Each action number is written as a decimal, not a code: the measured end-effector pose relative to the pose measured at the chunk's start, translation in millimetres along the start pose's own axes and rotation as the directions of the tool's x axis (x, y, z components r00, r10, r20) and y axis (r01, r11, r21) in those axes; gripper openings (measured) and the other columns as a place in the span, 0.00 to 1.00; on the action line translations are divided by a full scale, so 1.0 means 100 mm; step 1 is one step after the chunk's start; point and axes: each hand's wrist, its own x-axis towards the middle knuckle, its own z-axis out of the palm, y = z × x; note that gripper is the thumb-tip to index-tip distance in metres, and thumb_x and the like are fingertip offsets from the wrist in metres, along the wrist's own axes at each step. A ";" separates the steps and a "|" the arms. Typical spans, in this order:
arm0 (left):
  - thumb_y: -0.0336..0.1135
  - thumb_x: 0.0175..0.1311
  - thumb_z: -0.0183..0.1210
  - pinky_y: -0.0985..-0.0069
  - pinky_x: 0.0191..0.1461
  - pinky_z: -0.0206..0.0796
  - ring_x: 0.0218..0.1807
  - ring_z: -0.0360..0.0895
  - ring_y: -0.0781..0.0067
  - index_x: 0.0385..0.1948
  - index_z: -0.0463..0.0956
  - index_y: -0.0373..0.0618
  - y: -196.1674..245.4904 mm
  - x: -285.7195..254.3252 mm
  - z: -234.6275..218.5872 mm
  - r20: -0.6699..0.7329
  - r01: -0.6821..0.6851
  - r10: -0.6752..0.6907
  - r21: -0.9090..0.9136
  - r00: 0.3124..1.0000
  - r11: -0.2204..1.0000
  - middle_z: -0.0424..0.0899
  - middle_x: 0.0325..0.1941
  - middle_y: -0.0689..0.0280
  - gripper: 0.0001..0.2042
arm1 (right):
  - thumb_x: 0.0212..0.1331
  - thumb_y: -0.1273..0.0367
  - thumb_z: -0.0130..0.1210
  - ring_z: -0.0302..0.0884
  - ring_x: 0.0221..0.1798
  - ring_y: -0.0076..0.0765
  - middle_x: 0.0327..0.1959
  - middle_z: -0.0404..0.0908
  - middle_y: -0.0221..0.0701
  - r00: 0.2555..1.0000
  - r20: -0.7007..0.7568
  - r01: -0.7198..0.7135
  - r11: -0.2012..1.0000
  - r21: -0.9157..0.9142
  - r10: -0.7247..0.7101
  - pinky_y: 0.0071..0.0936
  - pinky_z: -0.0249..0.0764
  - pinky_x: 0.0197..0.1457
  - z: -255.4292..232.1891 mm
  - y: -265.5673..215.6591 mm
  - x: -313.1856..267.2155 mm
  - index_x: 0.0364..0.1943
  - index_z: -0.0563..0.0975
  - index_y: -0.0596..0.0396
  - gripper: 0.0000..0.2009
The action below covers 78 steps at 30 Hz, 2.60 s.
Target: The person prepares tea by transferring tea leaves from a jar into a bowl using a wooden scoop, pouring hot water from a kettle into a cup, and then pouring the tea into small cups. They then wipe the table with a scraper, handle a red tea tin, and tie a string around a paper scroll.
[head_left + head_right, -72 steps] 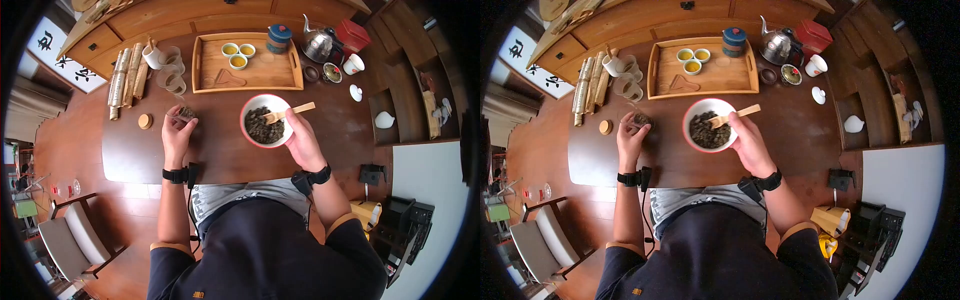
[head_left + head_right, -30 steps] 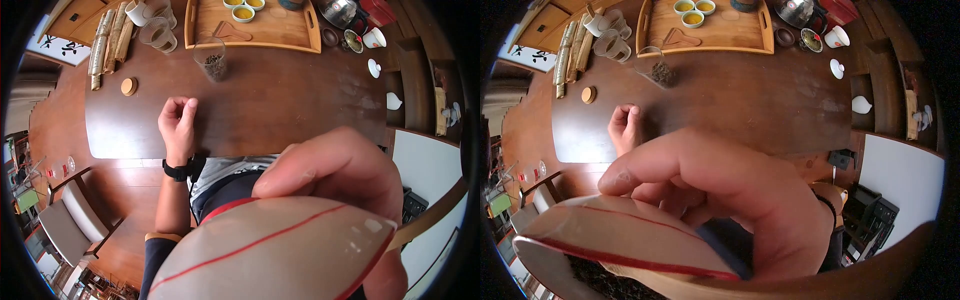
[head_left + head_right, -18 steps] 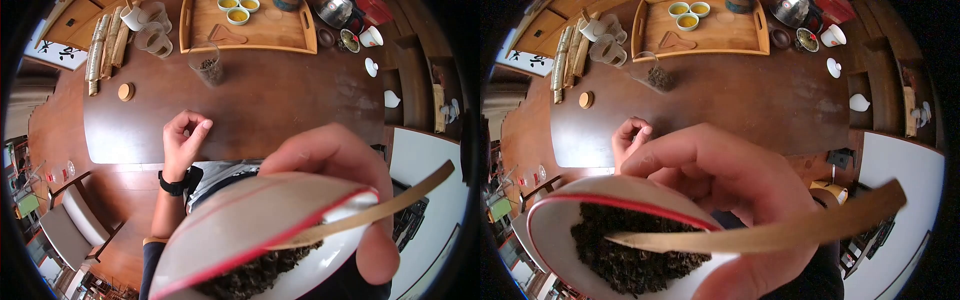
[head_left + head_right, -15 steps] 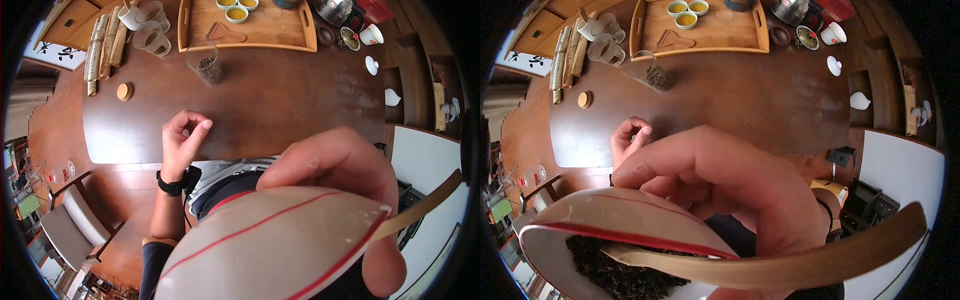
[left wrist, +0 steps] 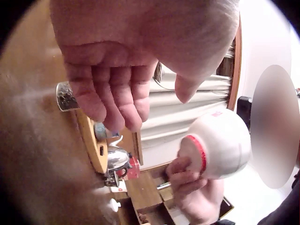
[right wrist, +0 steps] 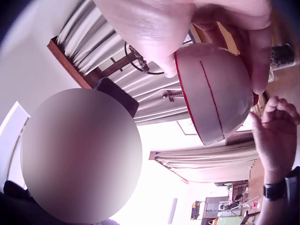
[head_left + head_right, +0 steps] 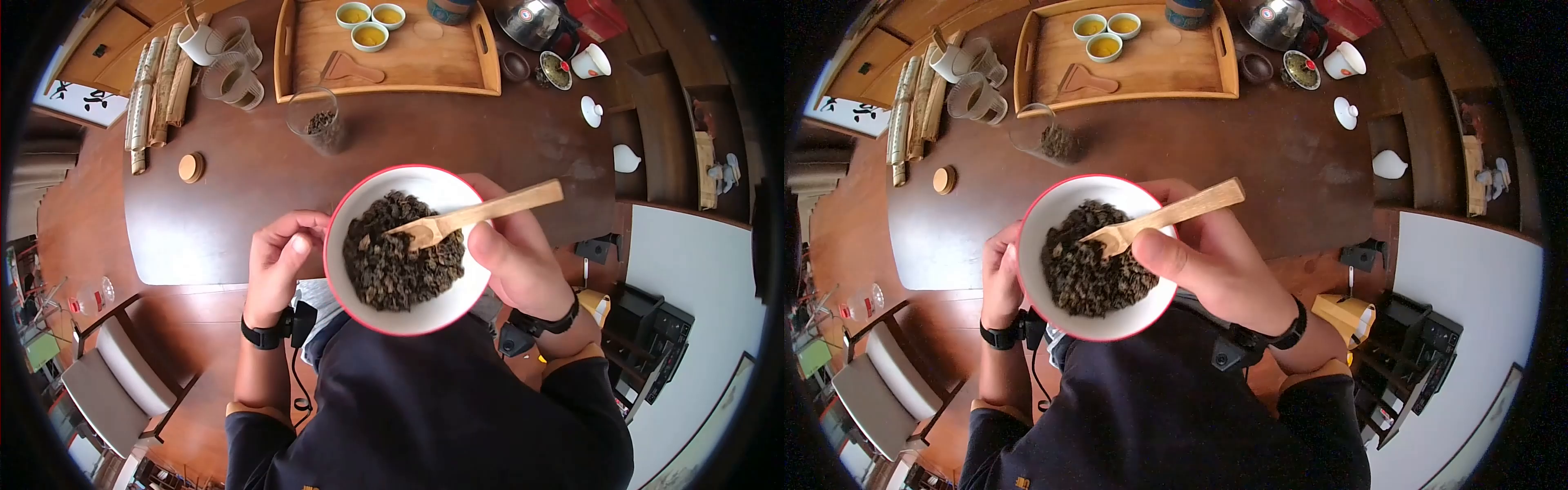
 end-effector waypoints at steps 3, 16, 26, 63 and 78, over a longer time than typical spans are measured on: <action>0.59 0.70 0.64 0.66 0.65 0.73 0.59 0.83 0.67 0.64 0.72 0.33 0.04 0.04 0.13 0.097 0.034 -0.020 -0.147 0.995 0.989 0.85 0.58 0.56 0.35 | 0.76 0.60 0.59 0.78 0.59 0.22 0.57 0.81 0.30 0.999 -0.035 -0.007 1.000 -0.019 0.006 0.26 0.75 0.62 -0.06 0.10 0.05 0.65 0.72 0.60 0.23; 0.33 0.66 0.69 0.68 0.70 0.71 0.67 0.77 0.69 0.72 0.62 0.41 0.18 0.16 0.34 0.174 0.153 -0.098 -0.334 0.980 0.930 0.78 0.66 0.60 0.34 | 0.77 0.63 0.57 0.77 0.57 0.21 0.53 0.82 0.29 0.981 -0.125 0.129 0.980 -0.153 -0.148 0.25 0.74 0.63 -0.04 0.28 0.25 0.62 0.74 0.63 0.19; 0.28 0.69 0.63 0.68 0.70 0.70 0.63 0.78 0.71 0.71 0.62 0.40 0.08 0.20 0.35 0.096 0.107 -0.086 -0.252 0.992 0.962 0.81 0.63 0.60 0.29 | 0.73 0.69 0.61 0.74 0.33 0.24 0.33 0.79 0.31 0.776 -0.036 0.412 0.550 -0.727 -0.630 0.23 0.70 0.36 -0.14 0.17 0.10 0.45 0.82 0.62 0.09; 0.37 0.61 0.71 0.65 0.75 0.65 0.68 0.76 0.66 0.70 0.63 0.36 0.28 0.07 0.38 0.161 0.196 -0.146 -0.364 0.976 0.910 0.79 0.66 0.58 0.37 | 0.78 0.63 0.52 0.72 0.21 0.26 0.22 0.77 0.32 0.921 -0.347 0.208 0.977 0.055 -0.177 0.25 0.66 0.24 -0.10 -0.18 -0.01 0.38 0.81 0.63 0.15; 0.28 0.39 0.83 0.56 0.75 0.64 0.69 0.77 0.51 0.71 0.58 0.27 0.61 -0.35 0.59 0.285 0.320 -0.159 -0.713 0.945 0.624 0.77 0.67 0.41 0.53 | 0.83 0.55 0.43 0.75 0.25 0.38 0.27 0.73 0.38 0.929 0.164 0.313 0.940 0.135 -0.332 0.31 0.81 0.27 -0.03 -0.78 -0.25 0.41 0.70 0.59 0.19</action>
